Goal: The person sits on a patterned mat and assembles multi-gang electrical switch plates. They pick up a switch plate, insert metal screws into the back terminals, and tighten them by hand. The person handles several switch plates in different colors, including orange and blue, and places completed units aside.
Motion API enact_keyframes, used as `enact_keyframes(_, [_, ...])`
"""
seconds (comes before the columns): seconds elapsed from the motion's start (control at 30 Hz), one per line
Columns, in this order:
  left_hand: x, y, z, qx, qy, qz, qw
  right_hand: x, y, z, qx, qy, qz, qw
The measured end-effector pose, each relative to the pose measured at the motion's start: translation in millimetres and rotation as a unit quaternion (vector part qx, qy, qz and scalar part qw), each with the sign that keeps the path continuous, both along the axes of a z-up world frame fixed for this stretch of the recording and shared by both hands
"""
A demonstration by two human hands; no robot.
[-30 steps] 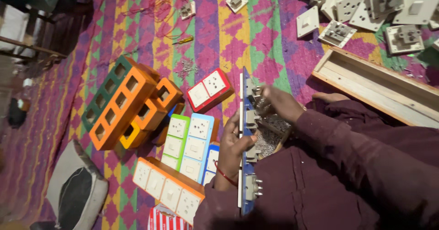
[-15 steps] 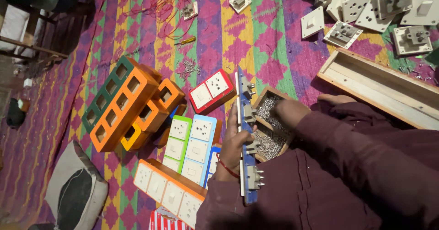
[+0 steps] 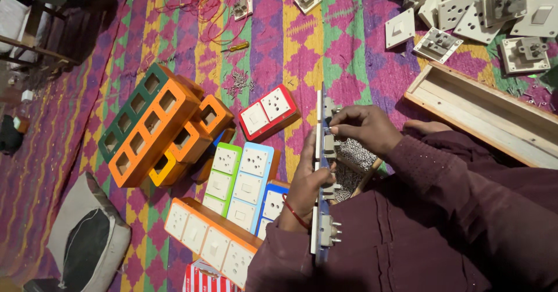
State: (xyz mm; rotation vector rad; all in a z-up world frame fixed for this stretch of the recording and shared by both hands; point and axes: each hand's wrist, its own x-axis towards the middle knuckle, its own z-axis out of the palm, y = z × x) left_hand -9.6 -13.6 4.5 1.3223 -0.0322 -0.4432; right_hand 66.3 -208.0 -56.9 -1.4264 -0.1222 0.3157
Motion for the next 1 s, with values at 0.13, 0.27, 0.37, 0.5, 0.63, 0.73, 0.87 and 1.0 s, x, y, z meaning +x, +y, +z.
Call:
enact_keyframes(0.13, [-0.6, -3.1, 2.0, 0.015, 0.023, 0.01, 1.0, 1.0, 0.2, -0.3, -0.024, 0.01, 0.001, 1.0])
enact_keyframes(0.27, [-1.0, -3.0, 1.8, 0.042, 0.02, 0.009, 0.999, -1.7, 4.5, -6.3, -0.004, 0.016, -0.016, 1.0])
enact_keyframes(0.37, [-1.1, -4.0, 2.8, 0.055, 0.022, 0.012, 0.998, -3.6, 7.9, -8.0, -0.006, 0.0, -0.028, 1.0])
enact_keyframes(0.5, [-2.5, -4.8, 4.8, 0.044, 0.022, 0.018, 0.999, -10.8, 13.1, -3.6, -0.052, -0.062, -0.058, 0.995])
enact_keyframes(0.63, [-3.0, -4.8, 4.4, 0.035, 0.025, 0.023, 0.999, -17.0, 13.7, 8.2, -0.171, -0.165, -0.083, 0.968])
enact_keyframes(0.73, [-1.8, -6.2, 3.0, 0.048, 0.012, 0.026, 0.998, -17.9, 10.7, 18.6, -0.279, -0.15, -0.075, 0.945])
enact_keyframes(0.87, [-2.3, -4.4, 1.3, 0.076, 0.007, 0.016, 0.997, -19.4, 10.4, 26.0, -0.288, -0.218, -0.082, 0.929])
enact_keyframes(1.0, [-2.1, -4.5, -0.5, 0.056, 0.008, 0.017, 0.998, -25.8, 11.8, 29.2, -0.298, -0.262, -0.11, 0.911])
